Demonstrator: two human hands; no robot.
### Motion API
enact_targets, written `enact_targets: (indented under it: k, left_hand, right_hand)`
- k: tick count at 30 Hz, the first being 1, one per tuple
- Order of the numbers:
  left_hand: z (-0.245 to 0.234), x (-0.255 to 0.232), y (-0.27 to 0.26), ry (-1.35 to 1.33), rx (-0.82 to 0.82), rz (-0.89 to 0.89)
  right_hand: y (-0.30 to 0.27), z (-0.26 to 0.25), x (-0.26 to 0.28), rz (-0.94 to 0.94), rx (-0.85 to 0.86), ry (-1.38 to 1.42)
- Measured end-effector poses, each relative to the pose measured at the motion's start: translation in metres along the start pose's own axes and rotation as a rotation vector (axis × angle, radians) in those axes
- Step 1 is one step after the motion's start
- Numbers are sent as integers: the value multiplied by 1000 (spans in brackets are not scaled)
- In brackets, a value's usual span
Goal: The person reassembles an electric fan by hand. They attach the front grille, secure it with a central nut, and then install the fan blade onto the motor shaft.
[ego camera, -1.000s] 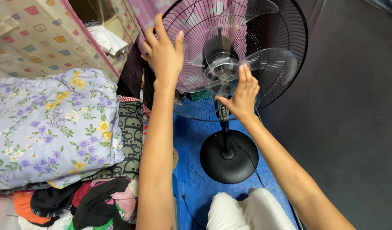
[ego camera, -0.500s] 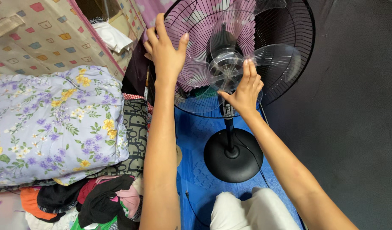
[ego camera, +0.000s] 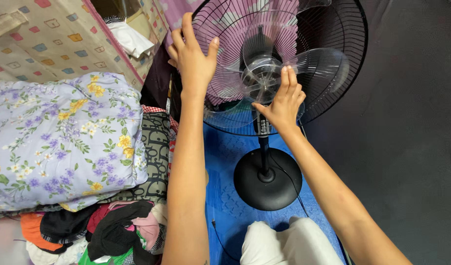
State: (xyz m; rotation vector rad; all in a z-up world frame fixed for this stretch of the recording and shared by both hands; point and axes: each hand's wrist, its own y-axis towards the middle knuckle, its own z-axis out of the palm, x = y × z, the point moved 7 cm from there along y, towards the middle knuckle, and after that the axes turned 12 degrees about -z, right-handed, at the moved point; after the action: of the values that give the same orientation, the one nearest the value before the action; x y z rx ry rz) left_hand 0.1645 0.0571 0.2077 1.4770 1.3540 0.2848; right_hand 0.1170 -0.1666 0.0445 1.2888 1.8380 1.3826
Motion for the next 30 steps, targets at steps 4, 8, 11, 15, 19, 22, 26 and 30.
enact_targets:
  k: [4, 8, 11, 15, 19, 22, 26, 30]
  left_hand:
    - [0, 2, 0, 3, 9, 0]
    - [-2, 2, 0, -29, 0, 11]
    - [-4, -1, -1, -23, -12, 9]
    - [-1, -4, -2, 14, 10, -27]
    - [0, -5, -4, 29, 29, -41]
    - [-3, -5, -4, 30, 29, -36]
    - [-6, -3, -6, 17, 16, -6]
    - [-8, -4, -8, -11, 3, 5]
  right_hand:
    - [0, 2, 2, 17, 6, -8]
    - [0, 4, 0, 68, 30, -3]
    - [1, 6, -2, 109, 21, 10]
    - [-2, 10, -2, 167, 3, 46]
    - [-7, 12, -1, 178, -26, 35]
    - [-7, 12, 0, 168, -26, 41]
    - [-10, 11, 4, 146, -20, 28]
    - [-13, 8, 7, 130, -30, 12]
